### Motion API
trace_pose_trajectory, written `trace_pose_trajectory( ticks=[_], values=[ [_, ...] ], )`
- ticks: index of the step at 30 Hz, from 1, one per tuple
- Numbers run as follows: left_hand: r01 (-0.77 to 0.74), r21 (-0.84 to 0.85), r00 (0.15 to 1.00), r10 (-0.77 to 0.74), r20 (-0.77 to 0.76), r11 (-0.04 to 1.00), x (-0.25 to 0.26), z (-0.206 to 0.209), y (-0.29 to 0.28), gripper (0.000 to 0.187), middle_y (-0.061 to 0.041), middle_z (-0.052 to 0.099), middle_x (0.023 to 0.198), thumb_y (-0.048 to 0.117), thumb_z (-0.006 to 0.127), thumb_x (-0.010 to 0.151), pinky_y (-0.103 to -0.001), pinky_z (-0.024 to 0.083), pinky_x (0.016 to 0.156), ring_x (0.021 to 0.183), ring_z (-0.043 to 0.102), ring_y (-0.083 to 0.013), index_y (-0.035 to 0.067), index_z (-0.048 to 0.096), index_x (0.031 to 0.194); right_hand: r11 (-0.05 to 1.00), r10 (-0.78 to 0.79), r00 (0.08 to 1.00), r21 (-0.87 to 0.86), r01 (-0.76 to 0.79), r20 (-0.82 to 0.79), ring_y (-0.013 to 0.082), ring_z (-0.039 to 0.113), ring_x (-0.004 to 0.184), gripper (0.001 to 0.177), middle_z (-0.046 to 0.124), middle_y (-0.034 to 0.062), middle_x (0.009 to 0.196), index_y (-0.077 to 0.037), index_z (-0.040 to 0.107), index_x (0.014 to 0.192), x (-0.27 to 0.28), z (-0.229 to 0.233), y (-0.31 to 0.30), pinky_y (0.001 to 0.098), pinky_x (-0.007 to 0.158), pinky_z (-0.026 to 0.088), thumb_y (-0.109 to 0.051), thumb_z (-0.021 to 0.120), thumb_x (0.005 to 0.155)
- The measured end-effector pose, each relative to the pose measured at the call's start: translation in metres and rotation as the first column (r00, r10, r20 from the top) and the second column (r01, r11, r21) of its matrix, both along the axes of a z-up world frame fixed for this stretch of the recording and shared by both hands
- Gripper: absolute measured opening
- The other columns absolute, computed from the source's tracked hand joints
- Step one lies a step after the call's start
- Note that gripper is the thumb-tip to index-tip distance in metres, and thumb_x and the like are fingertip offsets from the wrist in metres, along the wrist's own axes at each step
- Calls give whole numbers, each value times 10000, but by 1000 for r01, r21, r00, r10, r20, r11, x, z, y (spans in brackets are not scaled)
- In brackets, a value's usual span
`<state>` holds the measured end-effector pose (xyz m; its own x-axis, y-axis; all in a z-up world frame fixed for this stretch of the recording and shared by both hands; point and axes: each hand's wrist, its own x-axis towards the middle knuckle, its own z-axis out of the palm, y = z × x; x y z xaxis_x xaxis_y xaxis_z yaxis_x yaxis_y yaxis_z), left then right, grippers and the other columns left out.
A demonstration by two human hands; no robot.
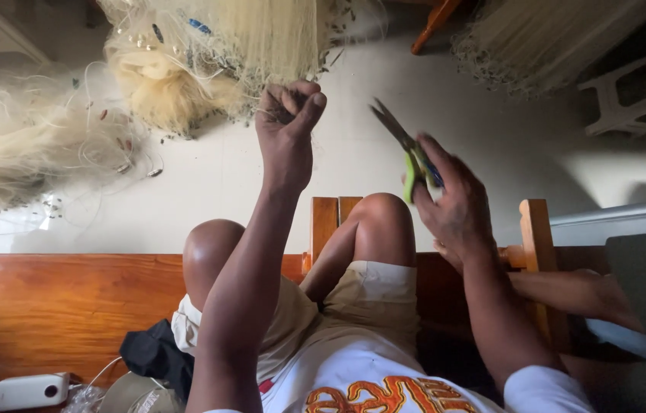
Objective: Repairing a fishing net by cutting and manipulating the mesh with scissors and a small tool.
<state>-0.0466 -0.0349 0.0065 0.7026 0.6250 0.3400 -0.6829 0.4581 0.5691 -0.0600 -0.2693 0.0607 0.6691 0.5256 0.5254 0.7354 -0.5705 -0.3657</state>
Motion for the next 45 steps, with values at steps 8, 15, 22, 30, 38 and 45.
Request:
trace_pose_trajectory(
  ticks=[8, 15, 22, 30, 38, 45],
  values=[
    [27, 7, 1000, -27, -11, 1000, -3, -6, -5, 368, -117, 667, 941, -26, 792, 843, -215, 490, 718, 820, 655, -135, 115, 455, 797, 982, 167, 928, -137, -127, 334, 256, 645, 846, 625, 660, 73, 922, -107, 641, 1418, 45, 5, 20, 380, 803, 517, -23, 746, 807],
    [47, 63, 999, -47, -6, 997, -6, -2, -3, 375, -117, 643, 920, -21, 793, 845, -224, 480, 706, 808, 610, -121, 114, 449, 785, 980, 176, 920, -146, -132, 350, 302, 620, 775, 559, 607, 90, 877, -150, 666, 1418, 49, 16, 24, 390, 778, 504, -37, 722, 873],
    [65, 74, 998, -64, -17, 995, -9, 0, -1, 361, -122, 638, 929, -26, 786, 851, -232, 489, 707, 807, 607, -124, 105, 457, 782, 978, 177, 919, -165, -125, 352, 296, 613, 751, 530, 607, 81, 861, -188, 675, 1422, 51, 20, 21, 386, 756, 506, -37, 694, 913],
    [230, -9, 971, -230, -57, 973, -24, 20, 1, 359, -43, 643, 939, -2, 732, 848, -318, 432, 826, 910, 561, -140, 174, 426, 783, 963, 161, 973, -241, -118, 167, 353, 602, 903, 710, 718, 134, 1144, -142, 550, 1489, 50, 30, 14, 438, 821, 496, 126, 539, 832],
    [0, 120, 999, 4, -37, 993, -21, 25, -8, 226, -108, 625, 1156, 196, 630, 994, -252, 418, 636, 777, 617, -135, 159, 442, 875, 978, 174, 970, -144, -150, 172, 275, 601, 986, 689, 672, 119, 1130, -137, 460, 1533, 61, 18, 20, 419, 894, 487, 51, 663, 903],
    [54, 16, 998, -54, -15, 998, -19, 27, -11, 264, -26, 694, 1064, 170, 645, 991, -263, 360, 590, 723, 594, -141, 161, 435, 831, 975, 190, 961, -153, -160, 200, 344, 586, 1016, 686, 641, 152, 1153, -125, 497, 1509, 62, 12, 27, 424, 915, 481, 116, 625, 880]
  ],
)
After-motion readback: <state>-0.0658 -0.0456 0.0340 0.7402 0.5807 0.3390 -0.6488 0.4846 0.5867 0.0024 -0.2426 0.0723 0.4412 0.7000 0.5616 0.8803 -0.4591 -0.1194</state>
